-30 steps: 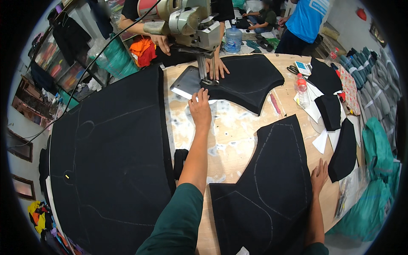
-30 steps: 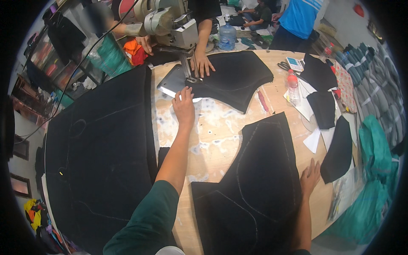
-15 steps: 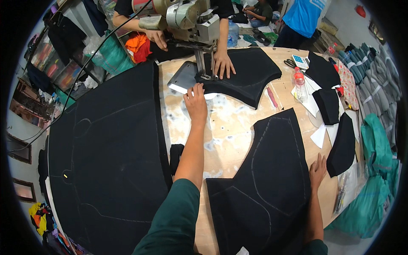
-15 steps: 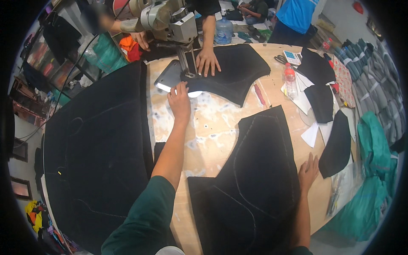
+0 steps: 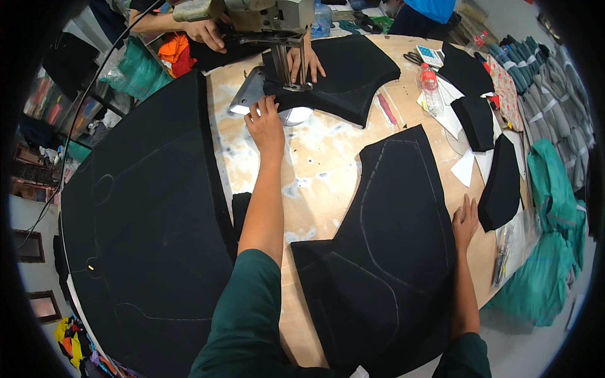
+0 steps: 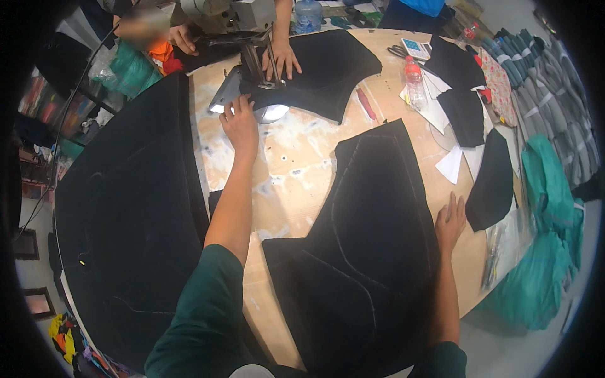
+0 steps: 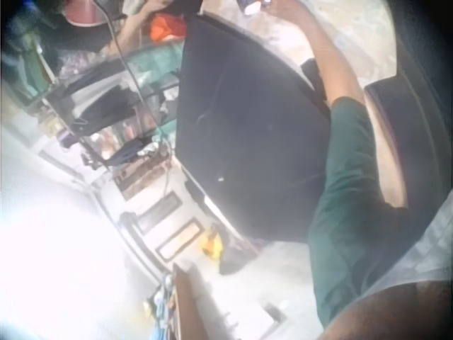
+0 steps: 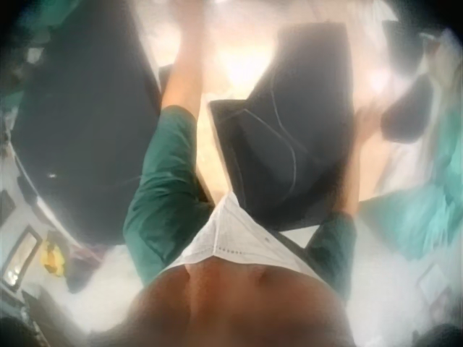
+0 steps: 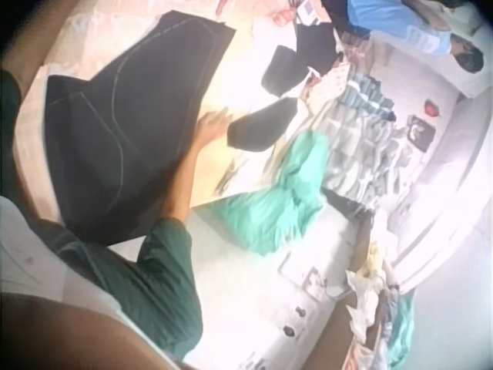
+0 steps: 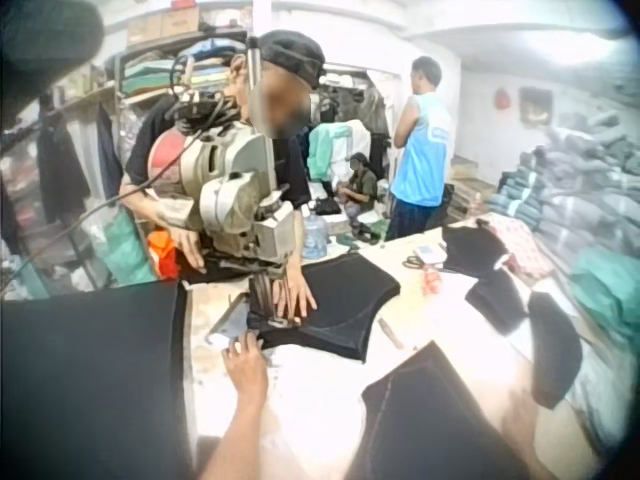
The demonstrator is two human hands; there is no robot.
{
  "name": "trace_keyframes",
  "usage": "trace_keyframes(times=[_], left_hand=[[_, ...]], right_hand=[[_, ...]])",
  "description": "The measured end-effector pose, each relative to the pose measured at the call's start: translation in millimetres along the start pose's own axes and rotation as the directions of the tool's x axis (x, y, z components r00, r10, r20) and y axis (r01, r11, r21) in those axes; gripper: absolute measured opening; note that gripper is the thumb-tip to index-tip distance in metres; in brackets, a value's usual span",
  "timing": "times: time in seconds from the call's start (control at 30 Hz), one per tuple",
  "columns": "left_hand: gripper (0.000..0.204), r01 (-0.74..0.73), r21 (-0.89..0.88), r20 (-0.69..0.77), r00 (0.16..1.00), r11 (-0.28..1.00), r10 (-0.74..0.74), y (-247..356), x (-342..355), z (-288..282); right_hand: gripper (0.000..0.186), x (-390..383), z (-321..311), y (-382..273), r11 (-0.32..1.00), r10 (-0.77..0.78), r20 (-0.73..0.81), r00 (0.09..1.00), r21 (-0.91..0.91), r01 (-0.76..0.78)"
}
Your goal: The person places a paper pattern on a large piece of black fabric and aligns it. They then use a handheld electric fabric cutter to cut the fabric along the pattern lines. The person removes the cut pieces and places them into a green sack.
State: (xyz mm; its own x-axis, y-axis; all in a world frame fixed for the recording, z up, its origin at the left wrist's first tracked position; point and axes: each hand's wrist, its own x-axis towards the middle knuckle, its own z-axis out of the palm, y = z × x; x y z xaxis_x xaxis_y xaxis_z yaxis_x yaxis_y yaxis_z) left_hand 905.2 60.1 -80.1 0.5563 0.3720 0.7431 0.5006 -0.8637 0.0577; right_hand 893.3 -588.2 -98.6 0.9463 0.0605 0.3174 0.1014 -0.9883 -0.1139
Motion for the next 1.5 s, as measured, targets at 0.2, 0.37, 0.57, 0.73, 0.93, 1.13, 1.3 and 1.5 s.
trace_keyframes(times=[0.2, 0.37, 0.57, 0.73, 0.93, 1.13, 1.3, 1.5], left_hand=[[0.022, 0.006, -0.012, -0.026, 1.000, 1.000, -0.006, -1.4, -0.9, 3.1], [0.021, 0.025, -0.057, 0.000, 1.000, 0.998, -0.025, -2.5, -2.3, 4.3], [0.028, 0.103, -0.031, 0.049, 0.994, 0.994, -0.101, -8.7, -2.5, 7.9], [0.044, 0.151, -0.036, 0.003, 0.989, 0.988, -0.151, -2.4, 2.2, 6.4], [0.054, 0.156, -0.187, 0.085, 0.986, 0.970, -0.142, -10.6, 2.8, 12.1], [0.049, 0.033, -0.179, 0.123, 0.992, 0.983, -0.010, -63.3, 23.4, 25.7], [0.053, -0.239, -0.273, 0.200, 0.933, 0.932, 0.298, -95.2, 60.0, 16.0], [0.045, -0.421, -0.290, 0.238, 0.838, 0.860, 0.490, -116.8, 79.2, 34.9]], right_hand=[[0.054, 1.3, -1.4, -0.1, 1.000, 0.003, 0.005, 1.000, 0.026, -0.003], [0.054, 0.7, -3.3, -3.1, 1.000, 0.011, 0.020, 1.000, 0.015, -0.011], [0.054, 1.3, -1.5, -2.6, 1.000, 0.021, 0.022, 1.000, -0.002, -0.021], [0.054, 0.2, -0.6, -1.3, 1.000, 0.024, 0.024, 0.999, -0.004, -0.024], [0.053, 2.8, 0.6, -2.2, 1.000, 0.004, 0.010, 1.000, 0.015, -0.005], [0.053, 0.9, -0.3, -3.3, 1.000, -0.008, -0.005, 1.000, 0.014, 0.008], [0.053, 0.5, 0.5, -0.2, 1.000, 0.003, -0.005, 1.000, -0.011, -0.003], [0.052, 3.6, 6.8, 8.2, 1.000, -0.021, -0.013, 1.000, 0.012, 0.021]])
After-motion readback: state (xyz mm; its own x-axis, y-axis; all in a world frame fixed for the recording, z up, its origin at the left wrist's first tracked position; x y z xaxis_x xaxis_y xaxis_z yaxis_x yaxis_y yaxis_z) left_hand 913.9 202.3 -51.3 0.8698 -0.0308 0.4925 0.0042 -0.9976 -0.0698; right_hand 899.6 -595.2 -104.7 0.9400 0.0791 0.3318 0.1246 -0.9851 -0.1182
